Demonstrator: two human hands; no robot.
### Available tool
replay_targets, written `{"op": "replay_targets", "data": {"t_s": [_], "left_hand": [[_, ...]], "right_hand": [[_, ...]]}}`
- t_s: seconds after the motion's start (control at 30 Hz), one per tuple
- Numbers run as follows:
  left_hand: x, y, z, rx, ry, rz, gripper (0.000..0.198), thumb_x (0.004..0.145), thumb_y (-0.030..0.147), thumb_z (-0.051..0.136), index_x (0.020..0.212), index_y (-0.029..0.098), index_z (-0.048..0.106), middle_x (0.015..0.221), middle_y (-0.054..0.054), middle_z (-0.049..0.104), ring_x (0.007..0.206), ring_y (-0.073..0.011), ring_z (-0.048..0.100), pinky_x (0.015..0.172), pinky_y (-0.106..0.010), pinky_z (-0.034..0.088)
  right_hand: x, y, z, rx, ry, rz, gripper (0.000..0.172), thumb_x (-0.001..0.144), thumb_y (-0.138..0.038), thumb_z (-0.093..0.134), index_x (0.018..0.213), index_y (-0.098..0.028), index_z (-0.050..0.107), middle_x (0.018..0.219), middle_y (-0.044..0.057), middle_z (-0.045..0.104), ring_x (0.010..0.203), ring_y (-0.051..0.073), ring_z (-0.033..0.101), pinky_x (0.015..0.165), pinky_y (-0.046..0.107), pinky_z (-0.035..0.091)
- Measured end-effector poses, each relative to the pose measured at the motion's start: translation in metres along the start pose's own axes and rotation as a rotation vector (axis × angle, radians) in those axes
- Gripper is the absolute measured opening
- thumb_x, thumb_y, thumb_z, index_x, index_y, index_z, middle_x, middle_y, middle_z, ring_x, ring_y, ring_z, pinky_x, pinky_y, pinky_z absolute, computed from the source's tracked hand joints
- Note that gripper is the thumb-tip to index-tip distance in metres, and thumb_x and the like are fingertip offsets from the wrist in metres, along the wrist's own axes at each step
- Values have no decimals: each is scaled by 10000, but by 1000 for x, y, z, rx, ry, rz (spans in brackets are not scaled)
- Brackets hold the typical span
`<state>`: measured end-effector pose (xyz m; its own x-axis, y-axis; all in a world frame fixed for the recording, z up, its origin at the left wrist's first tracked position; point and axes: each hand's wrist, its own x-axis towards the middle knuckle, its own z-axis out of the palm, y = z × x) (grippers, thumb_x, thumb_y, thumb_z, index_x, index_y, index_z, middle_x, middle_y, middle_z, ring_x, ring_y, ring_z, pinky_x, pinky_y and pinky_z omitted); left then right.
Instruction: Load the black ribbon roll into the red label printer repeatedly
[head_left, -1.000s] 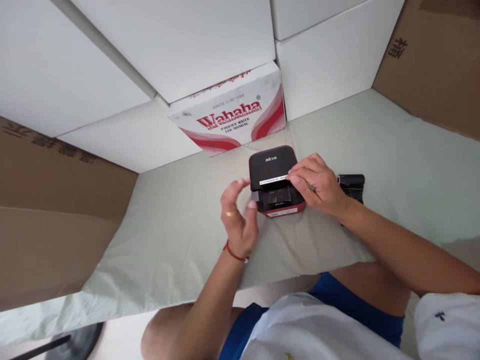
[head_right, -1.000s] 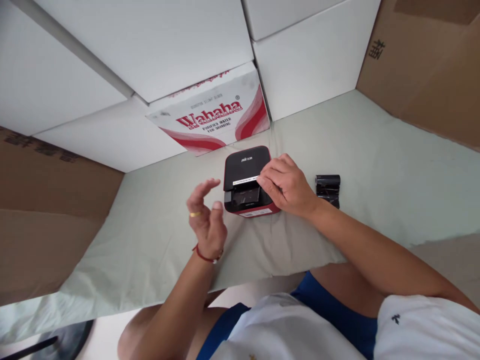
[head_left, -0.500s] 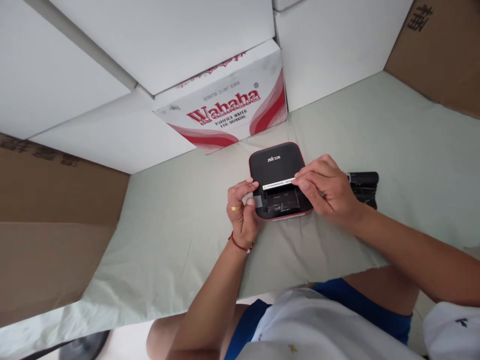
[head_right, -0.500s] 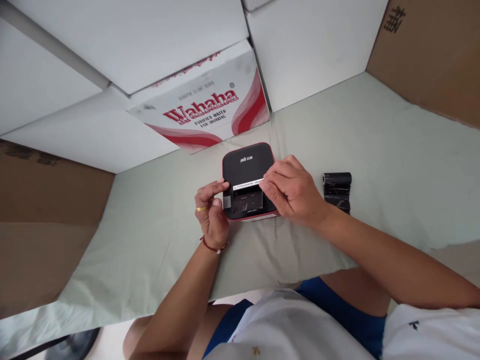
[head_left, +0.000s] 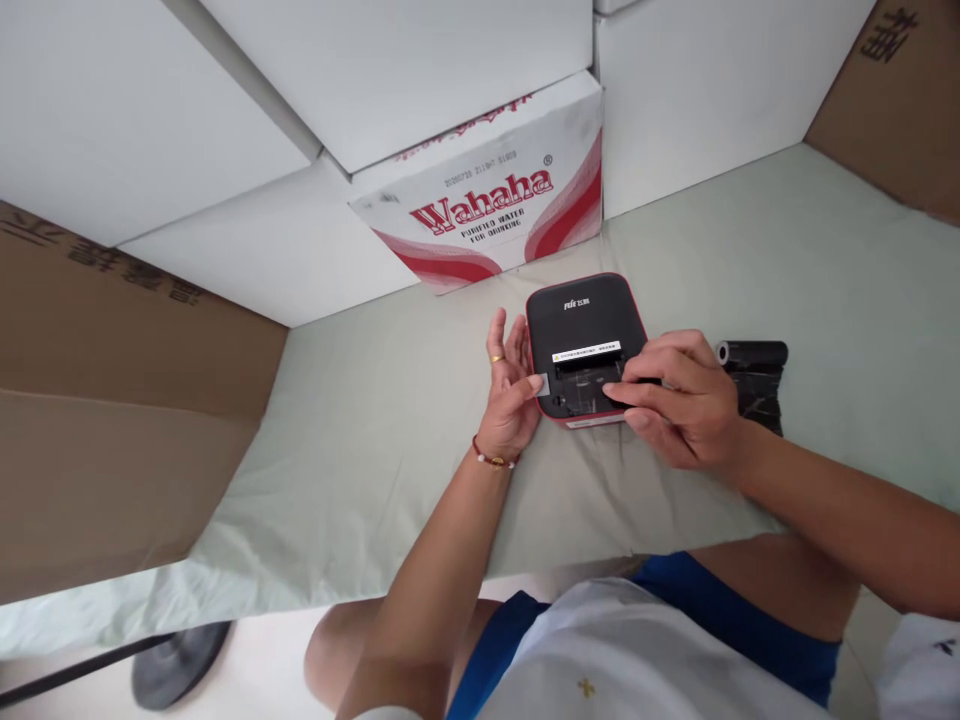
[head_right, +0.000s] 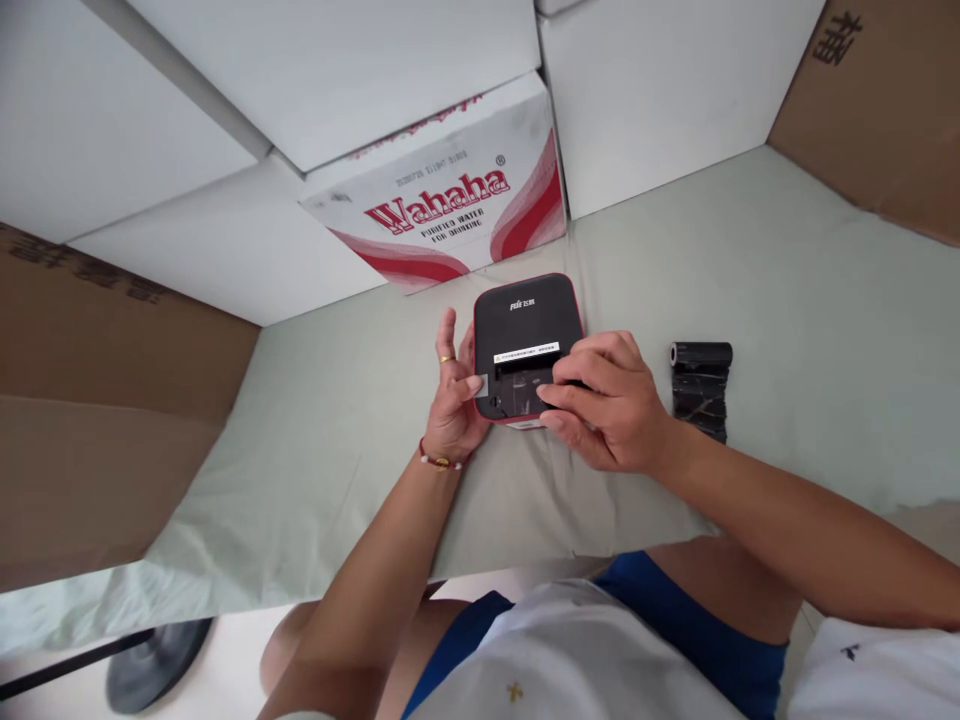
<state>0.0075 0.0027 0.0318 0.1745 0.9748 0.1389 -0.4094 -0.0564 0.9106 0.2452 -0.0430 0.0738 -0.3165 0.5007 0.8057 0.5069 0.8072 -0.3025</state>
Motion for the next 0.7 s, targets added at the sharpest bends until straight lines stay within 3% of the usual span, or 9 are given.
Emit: {"op": "replay_targets", "data": {"t_s": [0.2, 0.5, 0.6, 0.7], "left_hand": [[-2, -4, 2, -43, -16, -33, 1058, 741, 460, 959, 1612, 547, 364, 1709, 16, 459, 1649, -278, 384, 1347, -465, 370], [2, -12, -2, -34, -23, 1, 1068, 738, 473, 958, 1607, 545, 341, 1775, 20, 350, 1720, -296, 221, 1396, -507, 268], [3, -16, -3, -20, -56, 6, 988, 771, 491, 926, 1591, 505, 373, 1775, 4, 353, 1714, -308, 229, 1396, -527, 246], [3, -18, -2, -11, -62, 24, 833, 797, 526, 896, 1516, 397, 495, 1731, -47, 426, 1678, -332, 305, 1380, -534, 255]], "right_hand": [[2, -1, -2, -10, 14, -33, 215, 1053, -322, 602, 1142, -274, 792, 966, 53, 755, 1004, 250, 642, 874, 451, 544], [5, -1, -4, -49, -11, -98, 169, 1044, -305, 627, 1043, -268, 792, 945, 58, 759, 938, 235, 649, 811, 432, 546], [20, -4, -12, 13, -114, -19, 270, 1068, -323, 574, 887, -267, 766, 881, 52, 754, 886, 225, 649, 821, 425, 541], [54, -6, -22, 54, -328, 212, 412, 1108, -387, 485, 796, -249, 715, 861, 48, 749, 801, 195, 655, 788, 381, 540]]}}
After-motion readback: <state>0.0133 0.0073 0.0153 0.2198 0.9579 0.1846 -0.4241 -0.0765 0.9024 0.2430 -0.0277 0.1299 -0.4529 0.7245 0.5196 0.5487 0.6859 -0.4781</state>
